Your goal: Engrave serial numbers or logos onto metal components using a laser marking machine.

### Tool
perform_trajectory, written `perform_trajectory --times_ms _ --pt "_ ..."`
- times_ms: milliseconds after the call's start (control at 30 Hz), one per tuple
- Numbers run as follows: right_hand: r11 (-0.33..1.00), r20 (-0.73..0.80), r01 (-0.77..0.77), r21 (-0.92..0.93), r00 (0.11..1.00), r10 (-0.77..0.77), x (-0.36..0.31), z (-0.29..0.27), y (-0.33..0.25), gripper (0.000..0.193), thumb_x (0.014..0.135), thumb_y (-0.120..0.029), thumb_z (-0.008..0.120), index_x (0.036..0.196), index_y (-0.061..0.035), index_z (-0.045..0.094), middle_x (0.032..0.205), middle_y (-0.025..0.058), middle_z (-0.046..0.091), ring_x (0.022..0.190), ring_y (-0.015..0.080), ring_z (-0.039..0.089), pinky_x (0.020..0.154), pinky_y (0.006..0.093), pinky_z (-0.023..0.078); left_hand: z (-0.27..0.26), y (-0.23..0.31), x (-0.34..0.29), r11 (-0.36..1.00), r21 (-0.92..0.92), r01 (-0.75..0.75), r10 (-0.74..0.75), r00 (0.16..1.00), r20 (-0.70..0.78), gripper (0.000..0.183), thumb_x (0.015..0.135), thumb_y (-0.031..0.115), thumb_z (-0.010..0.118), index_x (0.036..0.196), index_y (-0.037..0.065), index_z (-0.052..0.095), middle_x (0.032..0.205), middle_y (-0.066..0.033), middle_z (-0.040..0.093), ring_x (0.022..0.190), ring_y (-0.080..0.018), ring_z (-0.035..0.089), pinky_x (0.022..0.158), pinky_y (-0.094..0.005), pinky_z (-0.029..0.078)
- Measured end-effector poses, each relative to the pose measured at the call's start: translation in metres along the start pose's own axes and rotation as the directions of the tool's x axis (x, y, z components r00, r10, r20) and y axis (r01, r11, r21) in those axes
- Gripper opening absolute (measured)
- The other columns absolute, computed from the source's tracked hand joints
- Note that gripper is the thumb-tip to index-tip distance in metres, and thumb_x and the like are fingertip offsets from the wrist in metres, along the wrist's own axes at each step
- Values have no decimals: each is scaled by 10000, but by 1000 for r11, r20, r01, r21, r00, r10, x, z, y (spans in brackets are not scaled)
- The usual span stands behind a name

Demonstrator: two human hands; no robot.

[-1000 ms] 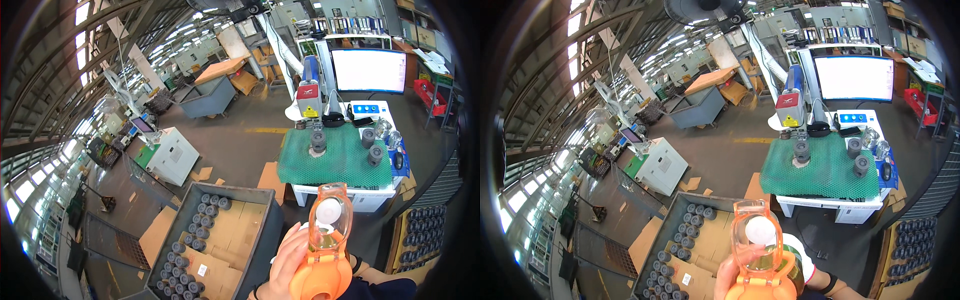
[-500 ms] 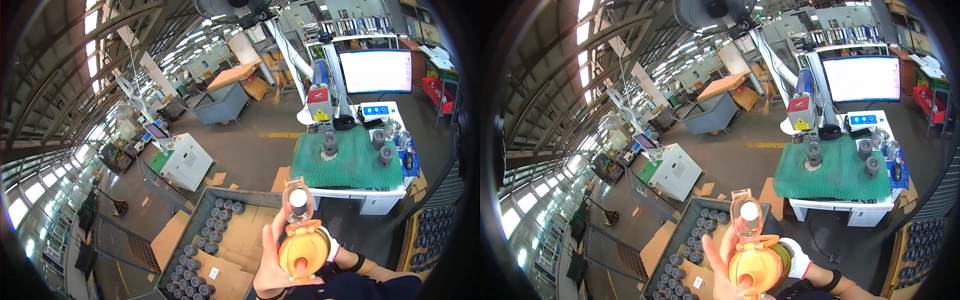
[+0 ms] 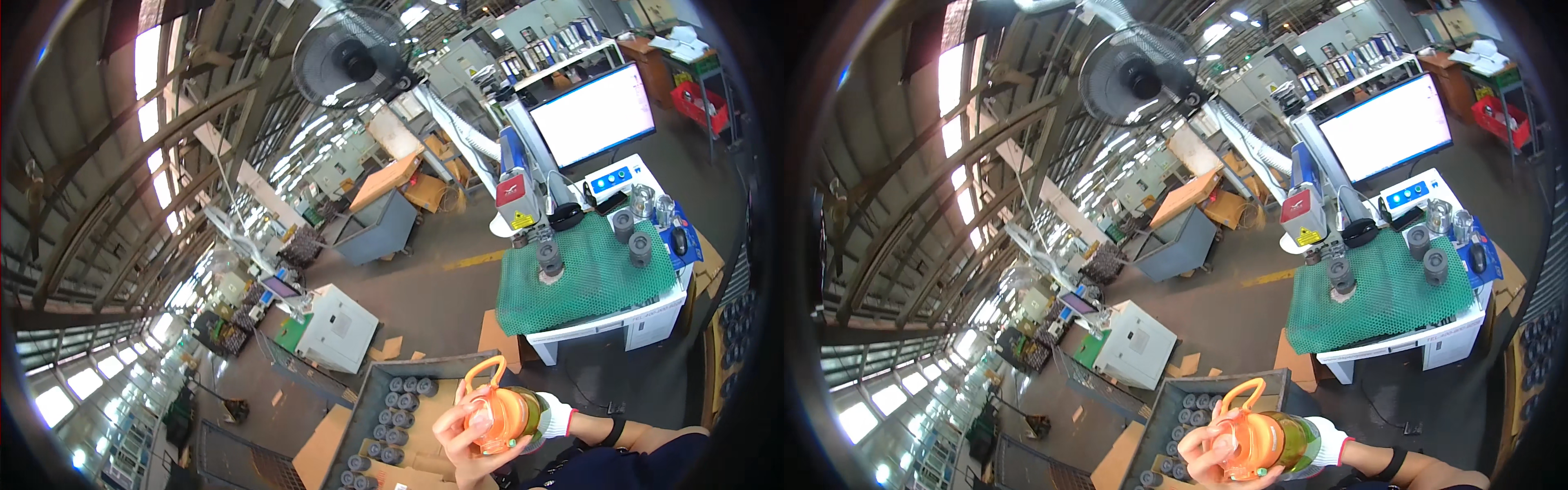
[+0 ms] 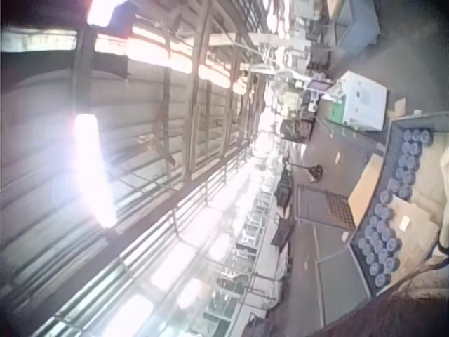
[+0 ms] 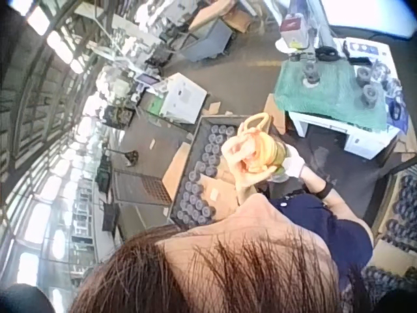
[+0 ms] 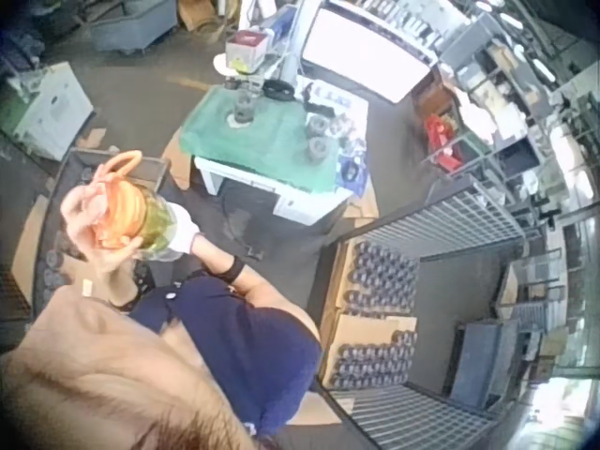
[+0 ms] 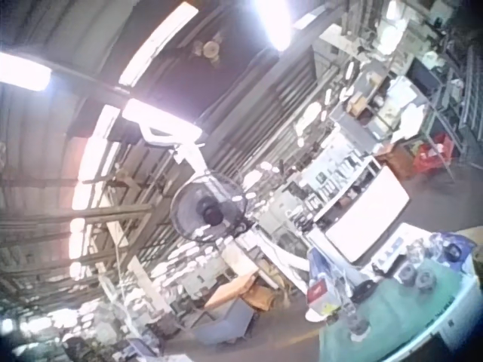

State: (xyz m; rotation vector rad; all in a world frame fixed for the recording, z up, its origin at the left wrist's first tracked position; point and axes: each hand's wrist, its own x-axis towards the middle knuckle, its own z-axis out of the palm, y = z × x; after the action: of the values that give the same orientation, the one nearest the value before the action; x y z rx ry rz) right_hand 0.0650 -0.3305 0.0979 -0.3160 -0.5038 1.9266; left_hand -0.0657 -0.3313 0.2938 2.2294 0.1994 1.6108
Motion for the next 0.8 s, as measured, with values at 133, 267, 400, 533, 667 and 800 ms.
perform_trajectory --times_ms 133,267,400,533,667,800 --pt "980 -251 -6 -201 967 -46 -21 15 -18 425 1078 -190 303 1427 -53 503 1444 129 575 1295 282 561 1145 427 415 12 -13 -8 990 -91 -103 94 991 -96 736 597 154 988 1218 144 593 1296 -119 483 1147 -390 649 1076 -630 441" --pt "146 112 157 -977 953 -280 -23 0 -24 401 929 -391 658 1237 -133 655 1229 80 698 1119 254 658 990 375 516 28 -12 6 935 -292 -200 202 979 -24 929 633 177 985 1411 143 478 1455 -171 421 1332 -415 496 998 -655 507" --pt "517 114 348 -782 895 -431 -23 -18 -14 536 816 -338 804 1280 -119 648 1211 101 707 1106 246 682 999 361 532 38 -13 4 925 -368 -91 100 995 6 821 640 70 965 1312 142 498 1449 -163 414 1289 -446 514 957 -688 538" --pt "46 165 203 -978 891 -424 -43 22 -46 495 867 -246 769 1308 -73 624 1254 100 690 1136 218 663 1014 355 524 47 -23 9 935 -313 -167 180 984 12 635 804 105 840 1332 111 487 1454 -197 403 1246 -483 527 856 -688 570" --pt "214 8 112 -970 900 -436 -38 -16 -41 512 841 -177 803 1308 -58 627 1252 95 694 1132 192 660 999 338 524 57 -35 16 914 -318 -252 292 953 83 703 862 149 816 1444 71 429 1484 -180 370 1222 -536 515 822 -719 577" --pt "43 74 107 -993 876 -476 -58 -7 -60 571 778 -237 858 1282 -76 644 1186 89 719 1077 195 679 974 334 532 80 -39 26 862 -386 -330 360 933 7 548 864 89 775 1326 2 493 1430 -218 402 1139 -549 557 804 -754 565"
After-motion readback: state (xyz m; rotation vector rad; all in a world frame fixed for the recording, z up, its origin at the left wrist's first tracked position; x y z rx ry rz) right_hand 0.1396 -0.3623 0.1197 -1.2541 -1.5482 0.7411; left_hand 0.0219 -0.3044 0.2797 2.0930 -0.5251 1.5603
